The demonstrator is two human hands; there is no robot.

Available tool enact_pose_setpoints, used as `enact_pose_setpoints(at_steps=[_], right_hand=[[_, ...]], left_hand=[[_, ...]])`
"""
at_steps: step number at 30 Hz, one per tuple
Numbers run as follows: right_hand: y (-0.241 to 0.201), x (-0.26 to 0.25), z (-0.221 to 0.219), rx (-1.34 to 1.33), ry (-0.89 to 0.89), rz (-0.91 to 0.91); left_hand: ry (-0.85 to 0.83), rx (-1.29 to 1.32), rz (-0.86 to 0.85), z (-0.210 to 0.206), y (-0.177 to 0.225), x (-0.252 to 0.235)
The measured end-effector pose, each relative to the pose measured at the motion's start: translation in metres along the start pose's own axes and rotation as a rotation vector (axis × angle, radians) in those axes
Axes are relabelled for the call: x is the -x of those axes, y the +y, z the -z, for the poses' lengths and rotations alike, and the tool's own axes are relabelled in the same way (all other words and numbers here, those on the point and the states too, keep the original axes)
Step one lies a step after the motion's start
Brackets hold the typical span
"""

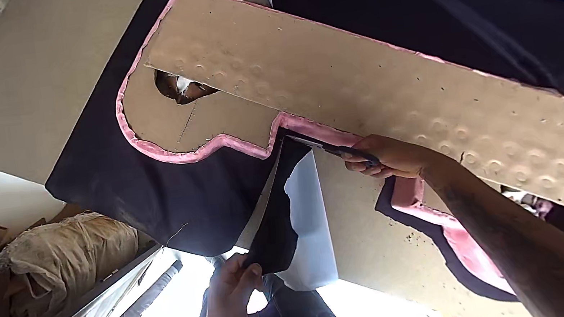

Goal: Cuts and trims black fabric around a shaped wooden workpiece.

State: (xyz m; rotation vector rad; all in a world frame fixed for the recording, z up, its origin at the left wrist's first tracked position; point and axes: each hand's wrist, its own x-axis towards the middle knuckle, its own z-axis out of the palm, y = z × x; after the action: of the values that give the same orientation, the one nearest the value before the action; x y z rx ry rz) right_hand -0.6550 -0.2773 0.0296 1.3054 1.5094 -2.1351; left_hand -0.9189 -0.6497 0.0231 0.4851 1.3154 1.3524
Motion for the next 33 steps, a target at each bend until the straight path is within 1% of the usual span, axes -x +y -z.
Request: enact_pose_setpoints(at_steps=[5, 10, 14, 16, 18, 20, 22, 25, 27, 28, 30, 32, 33], right_hand=[[-0.007, -0.014, 0.007, -0.016, -0.068, 0.029], [-0.014, -0.013, 0.003, 0.045, -0.040, 0.039], [-0.011, -0.014, 0.009, 0.077, -0.092, 0.073], [-0.007, -0.008, 0.015, 0.114, -0.119, 0.068], [0.000, 0.004, 0.018, 0.177, -0.128, 0.046], [0.013, 0.022, 0.015, 0.189, -0.145, 0.036], [0.027, 0.035, 0.003, 0.188, -0.124, 0.058], [0.045, 0.044, -0.023, 0.163, -0.082, 0.123], [0.053, 0.038, -0.041, 0.138, -0.065, 0.195], [0.058, 0.033, -0.052, 0.121, -0.056, 0.225], [0.064, 0.024, -0.077, 0.102, -0.029, 0.264], [0.063, 0.011, -0.105, 0.085, 0.005, 0.273], [0.061, 0.005, -0.119, 0.083, 0.024, 0.281]], left_hand=[[0.057, -0.012, -0.033, -0.007, 0.001, 0.004], [0.081, -0.027, -0.046, -0.014, 0.000, 0.009], [0.106, -0.054, -0.055, -0.019, -0.001, 0.015], [0.109, -0.073, -0.086, -0.020, 0.006, 0.025], [0.111, -0.048, -0.174, -0.014, 0.025, 0.040], [0.135, 0.000, -0.290, 0.001, 0.058, 0.053], [0.213, -0.042, -0.411, 0.020, 0.099, 0.057], [0.448, -0.188, -0.588, 0.049, 0.173, 0.058], [0.574, -0.294, -0.704, 0.085, 0.229, 0.054], [0.614, -0.322, -0.755, 0.110, 0.258, 0.049], [0.709, -0.377, -0.808, 0.160, 0.319, 0.024], [0.874, -0.488, -0.797, 0.211, 0.382, -0.022], [0.964, -0.537, -0.759, 0.234, 0.413, -0.048]])
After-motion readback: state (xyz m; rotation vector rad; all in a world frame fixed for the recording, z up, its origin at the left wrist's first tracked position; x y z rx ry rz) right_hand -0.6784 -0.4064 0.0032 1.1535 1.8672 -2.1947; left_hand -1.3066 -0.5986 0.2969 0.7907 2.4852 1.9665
